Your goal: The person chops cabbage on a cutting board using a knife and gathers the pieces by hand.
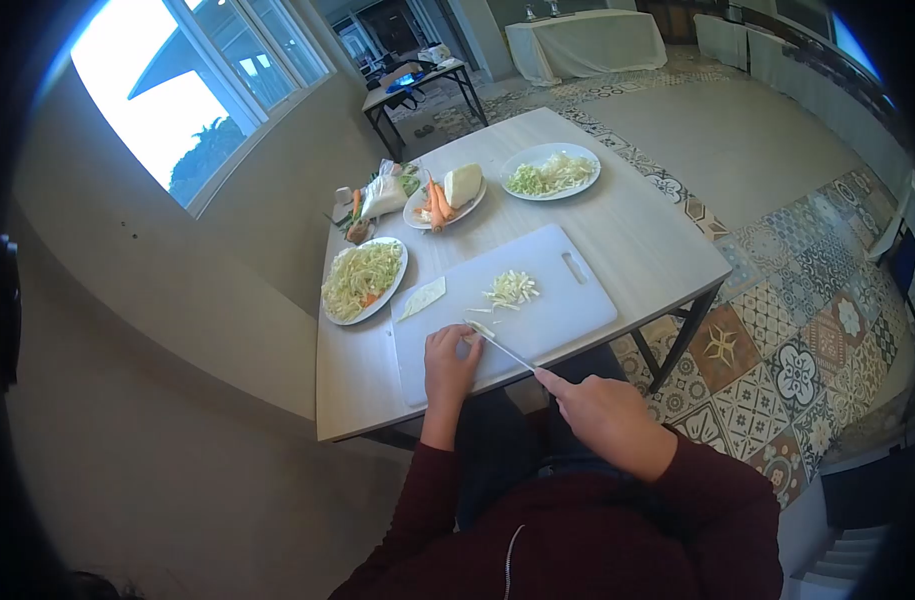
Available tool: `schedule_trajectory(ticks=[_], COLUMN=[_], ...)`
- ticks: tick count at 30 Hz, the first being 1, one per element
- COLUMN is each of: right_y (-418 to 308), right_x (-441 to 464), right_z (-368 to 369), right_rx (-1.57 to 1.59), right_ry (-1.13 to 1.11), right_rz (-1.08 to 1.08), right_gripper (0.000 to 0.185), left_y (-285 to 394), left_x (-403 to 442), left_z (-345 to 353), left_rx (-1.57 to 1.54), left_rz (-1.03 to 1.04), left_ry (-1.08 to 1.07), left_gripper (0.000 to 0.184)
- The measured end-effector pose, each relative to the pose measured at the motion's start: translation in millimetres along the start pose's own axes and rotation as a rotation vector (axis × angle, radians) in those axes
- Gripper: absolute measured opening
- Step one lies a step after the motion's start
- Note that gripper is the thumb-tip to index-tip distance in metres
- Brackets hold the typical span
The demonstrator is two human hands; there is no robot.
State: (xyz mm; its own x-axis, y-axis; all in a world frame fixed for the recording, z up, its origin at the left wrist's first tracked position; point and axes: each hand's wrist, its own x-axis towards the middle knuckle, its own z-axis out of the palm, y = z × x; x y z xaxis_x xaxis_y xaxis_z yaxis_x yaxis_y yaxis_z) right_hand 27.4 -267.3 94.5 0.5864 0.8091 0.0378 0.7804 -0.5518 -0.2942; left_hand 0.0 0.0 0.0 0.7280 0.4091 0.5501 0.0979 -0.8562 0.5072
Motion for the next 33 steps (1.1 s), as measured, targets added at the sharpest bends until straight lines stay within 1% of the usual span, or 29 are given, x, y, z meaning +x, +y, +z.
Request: schedule_trajectory(ticks=[5, 8, 14, 17, 23, 26, 29, 33], right_y=[-4, 1, 6, 7, 14, 19, 14, 20], right_x=[14, 31, 59, 51, 10, -8, -19, -22], right_z=[7, 17, 43, 41, 16, 8, -13, -14], right_rx=[0.023, 0.084, 0.143, 0.157, 0.171, 0.181, 0.178, 0.147], right_ry=[0.061, 0.091, 0.206, 0.204, 0.066, 0.073, 0.046, 0.064], right_rz=[-0.017, -0.079, -0.103, -0.092, 0.031, 0.025, 0.073, 0.058], right_gripper=[0.047, 0.042, 0.043, 0.042, 0.041, 0.043, 0.044, 0.043], left_y=[-5, -2, -2, 1, 1, 1, 2, 4], left_x=[2, 0, 2, 1, 1, 1, 0, 0], left_z=[-2, 1, 0, -2, -1, -1, -1, -2], left_rx=[0.035, 0.026, 0.026, 0.011, 0.012, 0.001, 0.001, 0.017], left_rz=[0.049, 0.02, 0.057, 0.02, 0.0, 0.004, -0.009, -0.005], left_ry=[0.021, 0.008, 0.032, 0.008, 0.004, 0.002, 0.002, 0.002], left_gripper=[0.021, 0.021, 0.021, 0.019, 0.019, 0.019, 0.019, 0.02])
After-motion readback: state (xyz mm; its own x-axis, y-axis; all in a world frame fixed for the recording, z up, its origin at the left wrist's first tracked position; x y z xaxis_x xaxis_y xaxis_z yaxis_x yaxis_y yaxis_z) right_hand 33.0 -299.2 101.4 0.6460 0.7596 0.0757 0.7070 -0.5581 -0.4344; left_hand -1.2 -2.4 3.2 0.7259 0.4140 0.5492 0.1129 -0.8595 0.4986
